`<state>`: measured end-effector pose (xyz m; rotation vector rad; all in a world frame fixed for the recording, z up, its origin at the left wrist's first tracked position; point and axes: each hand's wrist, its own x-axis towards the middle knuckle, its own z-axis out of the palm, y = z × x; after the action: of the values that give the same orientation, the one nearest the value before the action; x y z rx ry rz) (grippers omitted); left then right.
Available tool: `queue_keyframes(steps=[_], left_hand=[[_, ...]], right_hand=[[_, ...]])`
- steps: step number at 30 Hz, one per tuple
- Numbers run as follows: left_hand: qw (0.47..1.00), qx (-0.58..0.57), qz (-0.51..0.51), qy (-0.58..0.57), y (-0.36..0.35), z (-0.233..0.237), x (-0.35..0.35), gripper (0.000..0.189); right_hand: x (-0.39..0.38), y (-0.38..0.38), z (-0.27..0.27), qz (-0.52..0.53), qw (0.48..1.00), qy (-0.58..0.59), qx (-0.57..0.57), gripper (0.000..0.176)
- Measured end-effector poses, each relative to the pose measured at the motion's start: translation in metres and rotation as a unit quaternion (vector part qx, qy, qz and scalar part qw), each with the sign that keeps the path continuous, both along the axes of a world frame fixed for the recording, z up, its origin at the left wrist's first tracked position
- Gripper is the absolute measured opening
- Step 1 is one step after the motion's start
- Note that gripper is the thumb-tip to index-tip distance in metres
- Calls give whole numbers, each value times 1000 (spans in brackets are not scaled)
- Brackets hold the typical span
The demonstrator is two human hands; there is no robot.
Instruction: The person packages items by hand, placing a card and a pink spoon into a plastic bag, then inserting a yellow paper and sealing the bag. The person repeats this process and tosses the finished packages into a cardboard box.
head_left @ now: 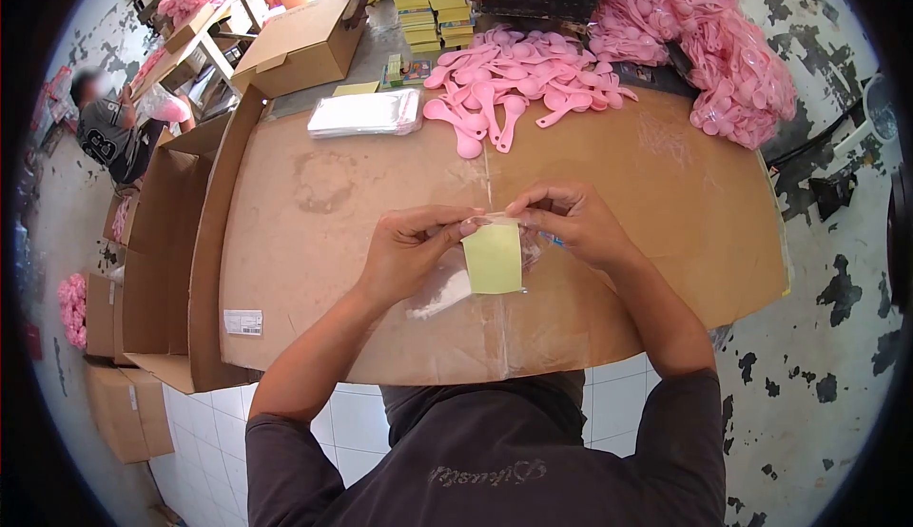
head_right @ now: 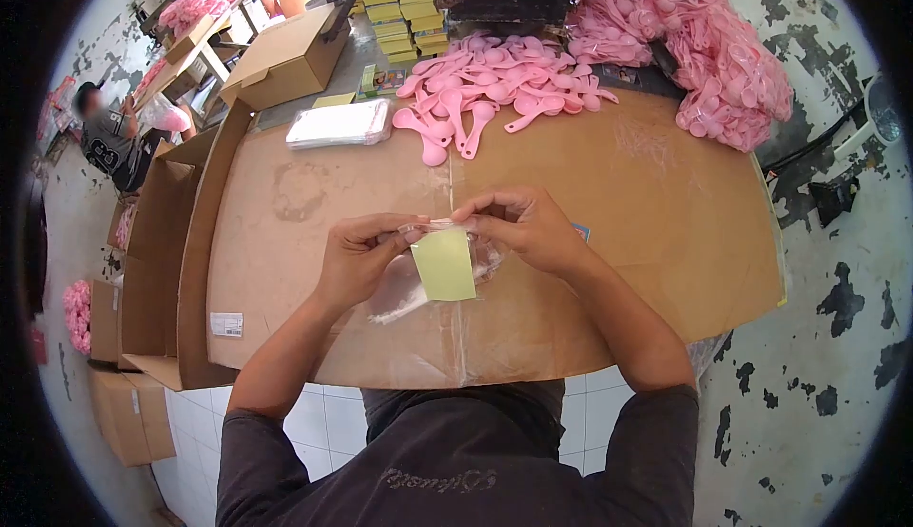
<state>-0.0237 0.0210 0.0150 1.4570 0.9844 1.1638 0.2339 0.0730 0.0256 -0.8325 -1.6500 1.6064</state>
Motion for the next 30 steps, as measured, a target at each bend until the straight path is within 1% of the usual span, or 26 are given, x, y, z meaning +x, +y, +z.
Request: queue_keyframes(steps=[4,7,10,13,16,19,25,28,30], left_hand=[[999,6,-41,-9,2,3,-3,21],[997,22,-68,-40,3,0,-9,31],[988,-67,-71,-120,4,-5,-7,42],[995,-84,-47,-20,5,-4,-7,34],[995,-85,-41,21,5,-2,-4,28],[994,-104,-42,-12,7,-6,-3,26],[995,-89,-47,19,7,-3,-3,26],[994,-99,-47,12,7,-6,-3,26],[993,-102,-50,-5,7,-8,-2,26]], right_hand=[[5,3,1,5,999,-31,44,16],[8,6,-1,14,1000,-17,16,16],[6,2,0,7,999,-34,18,17],[3,1,-3,15,1000,-7,-10,19],[3,1,0,17,999,-29,-9,19],[2,0,4,12,999,-38,-15,18],[4,2,-1,13,998,-51,42,16],[3,2,-6,5,997,-56,57,14],[5,5,-14,10,997,-48,57,18]])
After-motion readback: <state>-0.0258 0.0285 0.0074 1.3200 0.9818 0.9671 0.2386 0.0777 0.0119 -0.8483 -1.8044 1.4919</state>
